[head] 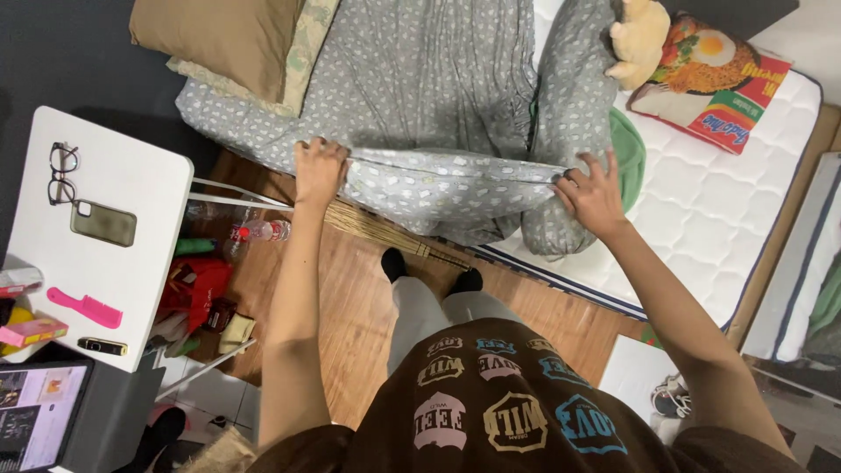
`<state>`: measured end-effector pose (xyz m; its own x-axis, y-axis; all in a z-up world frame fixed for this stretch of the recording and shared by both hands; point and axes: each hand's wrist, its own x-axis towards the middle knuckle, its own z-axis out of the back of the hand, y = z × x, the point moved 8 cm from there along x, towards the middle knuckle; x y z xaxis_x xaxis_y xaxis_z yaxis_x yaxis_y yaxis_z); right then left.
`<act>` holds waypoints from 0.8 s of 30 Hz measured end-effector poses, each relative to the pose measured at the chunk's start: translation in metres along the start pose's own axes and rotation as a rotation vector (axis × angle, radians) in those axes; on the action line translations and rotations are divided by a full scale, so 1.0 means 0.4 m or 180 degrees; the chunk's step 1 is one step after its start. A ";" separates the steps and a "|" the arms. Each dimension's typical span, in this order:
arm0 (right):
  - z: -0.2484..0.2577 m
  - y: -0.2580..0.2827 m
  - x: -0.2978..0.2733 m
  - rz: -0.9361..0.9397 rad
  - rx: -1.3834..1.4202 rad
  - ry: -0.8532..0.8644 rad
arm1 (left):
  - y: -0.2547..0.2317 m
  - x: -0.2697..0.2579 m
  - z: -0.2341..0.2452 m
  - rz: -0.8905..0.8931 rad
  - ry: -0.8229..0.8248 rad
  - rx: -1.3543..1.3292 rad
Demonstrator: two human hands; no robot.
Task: The person is making a bed by putting on pillow and bolster covers and spreading a blanket.
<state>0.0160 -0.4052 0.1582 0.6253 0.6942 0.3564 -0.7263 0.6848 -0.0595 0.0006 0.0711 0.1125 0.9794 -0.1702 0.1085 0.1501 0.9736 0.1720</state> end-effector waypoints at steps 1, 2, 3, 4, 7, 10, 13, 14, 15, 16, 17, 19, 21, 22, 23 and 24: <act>-0.015 -0.020 0.003 0.0002 0.0009 0.0000 | 0.011 0.003 0.010 0.0004 0.0007 0.0004; -0.041 -0.042 0.007 -0.0029 0.0082 0.0177 | 0.015 0.006 0.032 -0.0123 -0.0157 -0.0012; -0.067 -0.067 0.018 -0.0066 0.0136 0.0336 | 0.024 0.020 0.053 -0.0257 -0.0345 -0.0022; -0.035 -0.075 0.055 -0.0070 0.0126 0.0319 | 0.036 0.025 0.106 -0.0262 -0.0362 -0.0013; 0.037 -0.088 0.169 0.0227 -0.0302 0.0220 | 0.090 0.051 0.233 -0.0186 -0.0772 -0.0363; 0.084 -0.132 0.239 -0.0334 -0.0320 -0.0309 | 0.155 0.073 0.253 -0.0153 -0.1143 -0.0626; 0.084 -0.131 0.307 -0.0359 0.0009 -0.0324 | 0.202 0.114 0.296 -0.0308 -0.1216 -0.0461; 0.089 -0.125 0.332 -0.0311 -0.0199 -0.0399 | 0.208 0.131 0.299 -0.0274 -0.1291 -0.0426; 0.083 -0.109 0.370 -0.0253 -0.0383 -0.0502 | 0.230 0.143 0.306 -0.0231 -0.1365 -0.0356; 0.057 -0.101 0.396 -0.0252 -0.0368 -0.0522 | 0.264 0.157 0.304 -0.0229 -0.1365 -0.0330; 0.035 -0.119 0.420 -0.0386 -0.0353 -0.0488 | 0.290 0.186 0.304 -0.0175 -0.1413 -0.0351; 0.001 -0.133 0.486 -0.0525 -0.0332 -0.0448 | 0.344 0.235 0.300 -0.0125 -0.1452 -0.0371; -0.021 -0.130 0.573 -0.0495 -0.0609 -0.0463 | 0.395 0.285 0.297 -0.0171 -0.1414 -0.0266; -0.055 -0.143 0.597 -0.0506 -0.0610 -0.0477 | 0.417 0.307 0.302 -0.0182 -0.1421 -0.0255; -0.091 -0.159 0.627 -0.0555 -0.0575 -0.0482 | 0.445 0.329 0.309 -0.0155 -0.1469 -0.0228; -0.127 -0.174 0.655 -0.0604 -0.0539 -0.0486 | 0.472 0.350 0.315 -0.0127 -0.1518 -0.0201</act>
<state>0.2448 -0.2597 0.2081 0.6859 0.5177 0.5115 -0.5345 0.8353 -0.1287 0.1492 0.2120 0.2837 0.8039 -0.2440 0.5424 0.2087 0.9697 0.1270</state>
